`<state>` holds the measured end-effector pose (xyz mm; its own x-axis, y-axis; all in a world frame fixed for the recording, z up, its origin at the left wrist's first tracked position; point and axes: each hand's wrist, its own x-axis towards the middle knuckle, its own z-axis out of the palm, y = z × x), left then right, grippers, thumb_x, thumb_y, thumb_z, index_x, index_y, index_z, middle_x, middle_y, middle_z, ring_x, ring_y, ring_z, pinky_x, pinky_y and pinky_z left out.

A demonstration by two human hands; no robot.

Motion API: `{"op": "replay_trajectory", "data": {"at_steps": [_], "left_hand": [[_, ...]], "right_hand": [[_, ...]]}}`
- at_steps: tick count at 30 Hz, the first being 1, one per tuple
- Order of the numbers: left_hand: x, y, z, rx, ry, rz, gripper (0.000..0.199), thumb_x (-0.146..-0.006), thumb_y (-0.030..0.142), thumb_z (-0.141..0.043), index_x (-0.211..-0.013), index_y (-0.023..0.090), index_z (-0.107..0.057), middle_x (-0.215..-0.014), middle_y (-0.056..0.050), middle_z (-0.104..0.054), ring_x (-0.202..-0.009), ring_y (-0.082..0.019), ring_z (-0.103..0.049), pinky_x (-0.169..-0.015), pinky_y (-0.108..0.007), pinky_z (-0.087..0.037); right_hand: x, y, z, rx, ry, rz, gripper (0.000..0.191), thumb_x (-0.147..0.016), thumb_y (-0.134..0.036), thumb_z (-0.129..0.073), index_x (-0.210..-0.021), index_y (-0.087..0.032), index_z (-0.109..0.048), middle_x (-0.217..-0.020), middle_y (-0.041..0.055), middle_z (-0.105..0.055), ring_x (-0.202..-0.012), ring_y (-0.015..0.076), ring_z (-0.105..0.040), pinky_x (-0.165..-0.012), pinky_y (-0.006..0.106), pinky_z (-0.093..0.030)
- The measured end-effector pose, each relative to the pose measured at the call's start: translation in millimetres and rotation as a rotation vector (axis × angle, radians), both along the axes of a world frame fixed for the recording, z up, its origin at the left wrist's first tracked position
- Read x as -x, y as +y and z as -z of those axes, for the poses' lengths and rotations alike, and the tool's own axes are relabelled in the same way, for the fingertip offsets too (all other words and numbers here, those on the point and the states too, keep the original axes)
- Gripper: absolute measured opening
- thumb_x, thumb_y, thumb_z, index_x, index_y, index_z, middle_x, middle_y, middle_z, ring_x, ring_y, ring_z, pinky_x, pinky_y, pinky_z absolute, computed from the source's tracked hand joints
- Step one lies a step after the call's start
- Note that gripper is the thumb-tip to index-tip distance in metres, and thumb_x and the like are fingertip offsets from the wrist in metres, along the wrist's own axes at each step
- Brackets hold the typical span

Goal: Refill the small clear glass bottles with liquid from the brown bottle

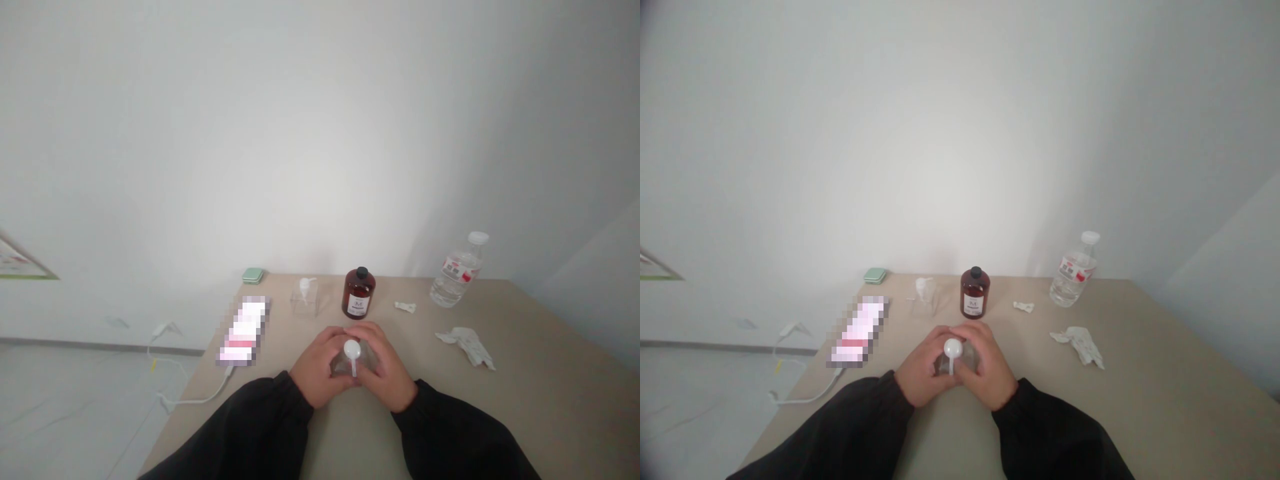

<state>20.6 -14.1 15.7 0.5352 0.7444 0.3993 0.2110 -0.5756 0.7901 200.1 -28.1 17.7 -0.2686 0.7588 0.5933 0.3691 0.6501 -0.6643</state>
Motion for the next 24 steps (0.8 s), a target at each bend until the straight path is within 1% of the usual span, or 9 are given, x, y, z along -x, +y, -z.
{"op": "replay_trajectory", "data": {"at_steps": [2, 4, 7, 11, 18, 21, 24], "left_hand": [[0, 0, -1.3, 0.003, 0.014, 0.006, 0.053, -0.069, 0.020, -0.075, -0.120, 0.019, -0.059, -0.118, -0.009, -0.056, -0.112, -0.026, -0.053, -0.102, -0.038, -0.043], [-1, 0, -2.7, 0.007, 0.019, 0.013, 0.053, -0.069, 0.018, -0.074, -0.120, 0.020, -0.059, -0.118, -0.008, -0.055, -0.113, -0.026, -0.053, -0.102, -0.039, -0.043], [0, 0, -3.1, 0.009, 0.014, 0.014, 0.054, -0.071, 0.022, -0.075, -0.121, 0.020, -0.058, -0.119, -0.008, -0.055, -0.112, -0.026, -0.054, -0.102, -0.039, -0.043], [-1, -1, -2.1, 0.014, -0.017, -0.002, 0.063, -0.070, 0.027, -0.078, -0.126, 0.019, -0.052, -0.123, -0.010, -0.055, -0.114, -0.027, -0.053, -0.103, -0.041, -0.042], [0, -2, 0.6, 0.090, -0.006, -0.066, 0.081, -0.064, 0.022, -0.083, -0.134, 0.020, -0.043, -0.130, -0.011, -0.054, -0.119, -0.030, -0.053, -0.105, -0.047, -0.041], [1, -2, 3.0, 0.110, 0.006, -0.071, 0.081, -0.064, 0.022, -0.083, -0.134, 0.020, -0.043, -0.131, -0.012, -0.053, -0.121, -0.031, -0.052, -0.105, -0.049, -0.040], [2, -1, 4.3, 0.116, -0.001, -0.056, 0.081, -0.065, 0.025, -0.083, -0.135, 0.020, -0.043, -0.132, -0.012, -0.053, -0.121, -0.031, -0.051, -0.106, -0.049, -0.040]], "right_hand": [[2, -2, -2.3, -0.008, -0.017, -0.024, 0.046, -0.078, -0.019, -0.060, -0.123, -0.025, -0.058, -0.116, 0.0099, -0.058, -0.111, 0.0274, -0.055, -0.097, 0.045, -0.045], [3, -4, -3.2, -0.009, -0.029, -0.025, 0.047, -0.077, -0.018, -0.061, -0.123, -0.025, -0.059, -0.117, 0.0104, -0.058, -0.112, 0.0276, -0.055, -0.097, 0.044, -0.045], [2, -3, -2.8, -0.012, -0.024, 0.006, 0.039, -0.079, -0.024, -0.063, -0.117, -0.025, -0.062, -0.113, 0.0103, -0.058, -0.108, 0.0273, -0.056, -0.095, 0.043, -0.047], [0, -3, -5.4, -0.013, -0.009, 0.051, 0.031, -0.081, -0.027, -0.063, -0.113, -0.024, -0.064, -0.110, 0.0098, -0.060, -0.105, 0.0266, -0.058, -0.093, 0.043, -0.049], [-5, -8, -17.3, -0.113, 0.056, 0.096, 0.027, -0.083, -0.027, -0.064, -0.109, -0.025, -0.063, -0.108, 0.0095, -0.060, -0.101, 0.0261, -0.060, -0.088, 0.042, -0.051], [-12, -6, -20.7, -0.127, 0.086, 0.126, 0.025, -0.083, -0.030, -0.064, -0.107, -0.024, -0.065, -0.103, 0.0093, -0.059, -0.096, 0.0261, -0.060, -0.083, 0.040, -0.052], [-22, -5, -23.7, -0.090, 0.086, 0.100, 0.022, -0.083, -0.031, -0.063, -0.104, -0.023, -0.065, -0.094, 0.0074, -0.060, -0.085, 0.0237, -0.061, -0.075, 0.037, -0.053]]}}
